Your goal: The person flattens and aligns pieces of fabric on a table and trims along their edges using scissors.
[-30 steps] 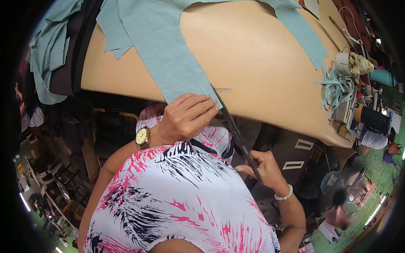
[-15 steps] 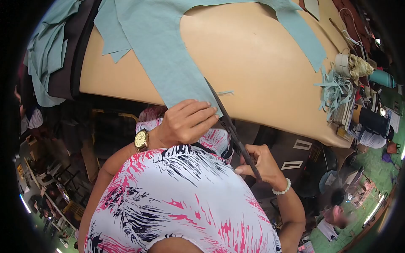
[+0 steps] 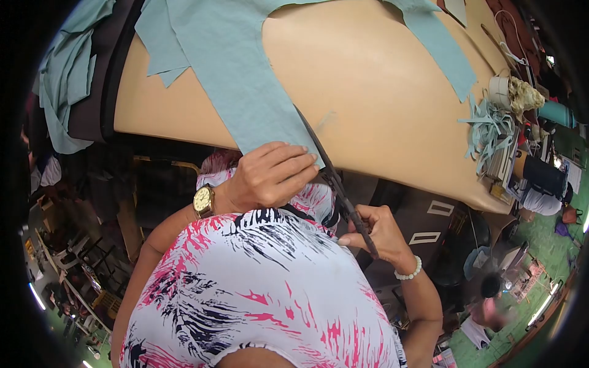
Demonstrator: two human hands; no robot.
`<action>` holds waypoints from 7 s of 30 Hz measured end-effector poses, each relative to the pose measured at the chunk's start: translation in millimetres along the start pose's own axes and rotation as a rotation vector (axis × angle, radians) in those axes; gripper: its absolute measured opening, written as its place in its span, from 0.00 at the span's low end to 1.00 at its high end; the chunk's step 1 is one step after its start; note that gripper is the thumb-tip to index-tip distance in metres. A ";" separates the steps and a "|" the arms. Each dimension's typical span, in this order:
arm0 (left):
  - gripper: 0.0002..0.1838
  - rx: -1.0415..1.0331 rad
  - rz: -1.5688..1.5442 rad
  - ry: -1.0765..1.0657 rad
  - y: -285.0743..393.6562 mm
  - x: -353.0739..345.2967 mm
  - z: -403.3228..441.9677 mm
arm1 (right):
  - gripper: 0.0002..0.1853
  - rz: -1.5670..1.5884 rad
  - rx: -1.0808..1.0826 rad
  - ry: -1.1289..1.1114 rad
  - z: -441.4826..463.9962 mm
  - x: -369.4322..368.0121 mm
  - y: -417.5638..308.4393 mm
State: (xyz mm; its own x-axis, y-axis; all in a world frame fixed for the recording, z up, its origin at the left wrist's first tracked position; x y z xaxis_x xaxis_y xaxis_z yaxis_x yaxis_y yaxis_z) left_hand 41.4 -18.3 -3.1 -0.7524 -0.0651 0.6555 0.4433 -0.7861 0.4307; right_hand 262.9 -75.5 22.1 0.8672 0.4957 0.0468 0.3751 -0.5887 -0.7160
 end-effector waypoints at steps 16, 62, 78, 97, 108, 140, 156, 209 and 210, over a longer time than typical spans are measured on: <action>0.09 0.008 -0.024 0.008 0.5 -0.6 -1.3 | 0.23 -0.115 -0.049 0.057 -4.0 -2.3 -0.8; 0.33 0.331 0.161 -0.252 -33.9 26.4 -17.3 | 0.20 -0.009 0.008 0.018 11.9 -9.5 -19.2; 0.23 0.258 0.221 -0.263 -29.8 24.4 -18.4 | 0.20 0.035 -0.018 -0.052 6.4 -3.2 -18.4; 0.23 0.221 0.085 -0.228 -22.1 28.3 -20.9 | 0.19 0.095 -0.028 -0.095 35.0 -9.3 -47.1; 0.23 0.230 0.062 -0.214 -21.9 28.1 -22.0 | 0.19 0.046 -0.036 -0.045 30.0 -6.6 -31.8; 0.23 0.201 -0.007 -0.201 -21.3 30.2 -24.5 | 0.18 0.190 -0.057 -0.116 43.3 -10.5 -50.5; 0.20 0.205 -0.032 -0.211 -18.4 30.0 -23.7 | 0.19 0.222 -0.061 -0.112 45.9 -13.3 -49.6; 0.22 0.193 -0.258 -0.066 -23.6 27.0 -24.8 | 0.13 0.210 0.010 0.023 45.3 -46.0 -36.8; 0.22 0.183 -0.258 -0.068 -23.5 26.9 -25.0 | 0.13 0.230 -0.001 0.031 46.1 -47.1 -39.9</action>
State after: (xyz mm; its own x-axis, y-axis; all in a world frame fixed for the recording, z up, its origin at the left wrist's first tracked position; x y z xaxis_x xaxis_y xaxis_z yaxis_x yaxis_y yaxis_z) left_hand -1.4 -16.9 -11.0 -0.8198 0.1680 0.5475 0.3271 -0.6473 0.6885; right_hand 192.0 -45.9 16.3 0.9398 0.3279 -0.0962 0.1663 -0.6848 -0.7096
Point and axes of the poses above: each hand's wrist, its own z-axis towards the middle knuckle, its own x-axis out of the back of the hand, y = z × x, the point moved 2 cm from there along z, towards the middle knuckle, and after that the axes turned 1 degree about z, right-handed, at the moved point
